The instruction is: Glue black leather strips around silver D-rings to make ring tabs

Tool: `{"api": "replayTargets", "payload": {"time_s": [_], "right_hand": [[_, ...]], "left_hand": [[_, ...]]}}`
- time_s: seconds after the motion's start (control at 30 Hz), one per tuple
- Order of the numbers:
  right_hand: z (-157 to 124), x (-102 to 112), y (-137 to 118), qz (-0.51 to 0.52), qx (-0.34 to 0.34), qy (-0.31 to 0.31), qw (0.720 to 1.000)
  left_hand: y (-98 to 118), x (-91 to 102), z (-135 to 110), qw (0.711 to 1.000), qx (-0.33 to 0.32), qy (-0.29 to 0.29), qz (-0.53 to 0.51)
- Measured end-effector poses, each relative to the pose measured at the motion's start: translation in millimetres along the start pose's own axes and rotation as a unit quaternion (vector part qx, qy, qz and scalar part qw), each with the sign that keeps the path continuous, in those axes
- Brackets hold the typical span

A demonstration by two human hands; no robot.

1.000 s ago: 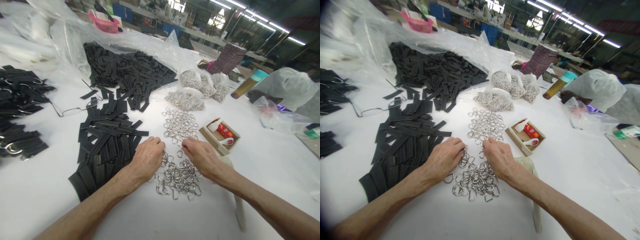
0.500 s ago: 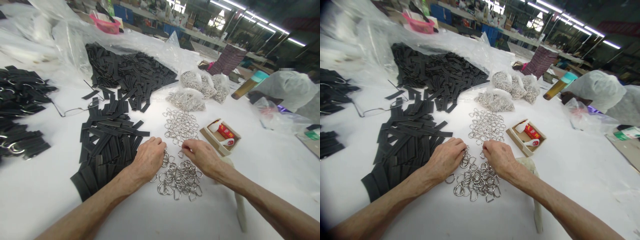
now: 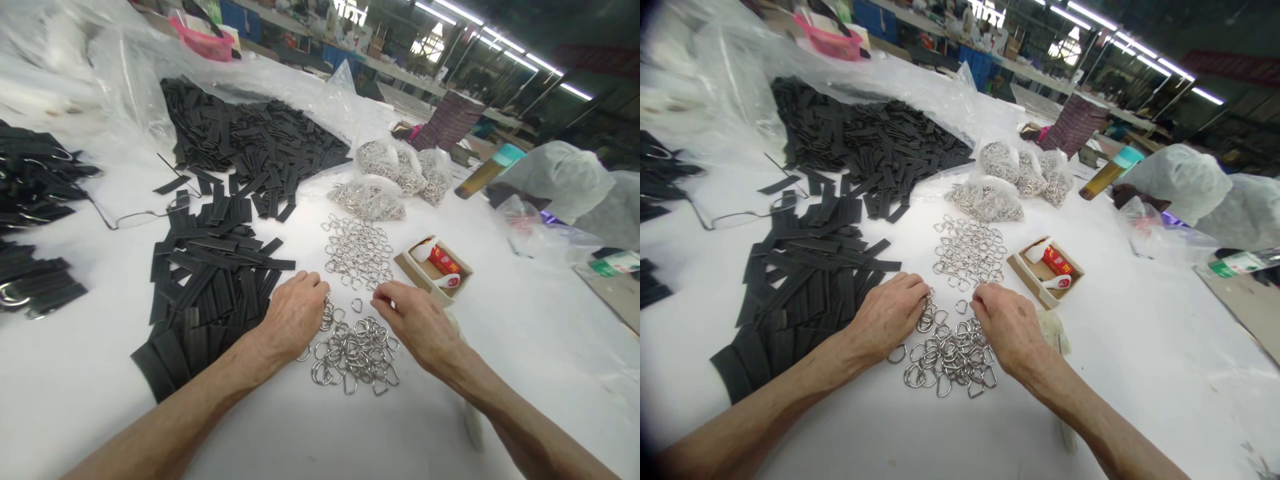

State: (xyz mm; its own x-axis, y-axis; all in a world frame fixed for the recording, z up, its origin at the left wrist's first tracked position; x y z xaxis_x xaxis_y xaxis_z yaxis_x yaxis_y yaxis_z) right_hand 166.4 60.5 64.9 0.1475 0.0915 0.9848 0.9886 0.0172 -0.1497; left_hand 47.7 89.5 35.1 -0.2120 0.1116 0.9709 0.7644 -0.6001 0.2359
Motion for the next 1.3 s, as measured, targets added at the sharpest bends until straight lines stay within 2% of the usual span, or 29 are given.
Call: {"api": "replayTargets", "payload": {"time_s": [0.27,0.43,0.8,1.03,1.17,1.3], "right_hand": [[3,-30,-33,0.005,0.009,-0.049,0.999],[12,-41,-39,-0.033,0.004,-0.069,0.997],[22,-41,2,-0.1,-0.039,-0.056,0.993],[35,-32,20,-0.089,-0.038,-0.01,0.995],[24,-17,27,-0.044,-0.035,0.003,0.998],[4,-19,19,0.024,0.017,-0.034,0.999]], "left_hand": [[0,0.9,1,1.0,0.005,0.001,0.005],[0,1.2,1,1.0,0.003,-0.001,0.006],[1,0.2,2,1.0,0.005,-0.008,0.01],[1,1.8,2,0.999,0.012,-0.025,0.019],[1,0.9,3,0.999,0.013,-0.026,0.019],[0,0.2,3,0.999,0.014,-0.022,0.019]]}}
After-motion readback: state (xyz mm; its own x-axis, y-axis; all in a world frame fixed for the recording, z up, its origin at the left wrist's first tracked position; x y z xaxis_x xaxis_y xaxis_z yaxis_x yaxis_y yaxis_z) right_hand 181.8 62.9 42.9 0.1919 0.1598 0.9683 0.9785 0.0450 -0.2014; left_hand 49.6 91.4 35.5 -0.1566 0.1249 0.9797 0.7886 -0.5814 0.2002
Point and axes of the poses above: each hand's wrist, its own z-axis towards the middle knuckle, its own x-axis out of the back of the hand, y = z × x, the point moved 10 cm from there along z, towards the middle knuckle, and after that the axes turned 2 degrees about y, right-handed, at the moved point
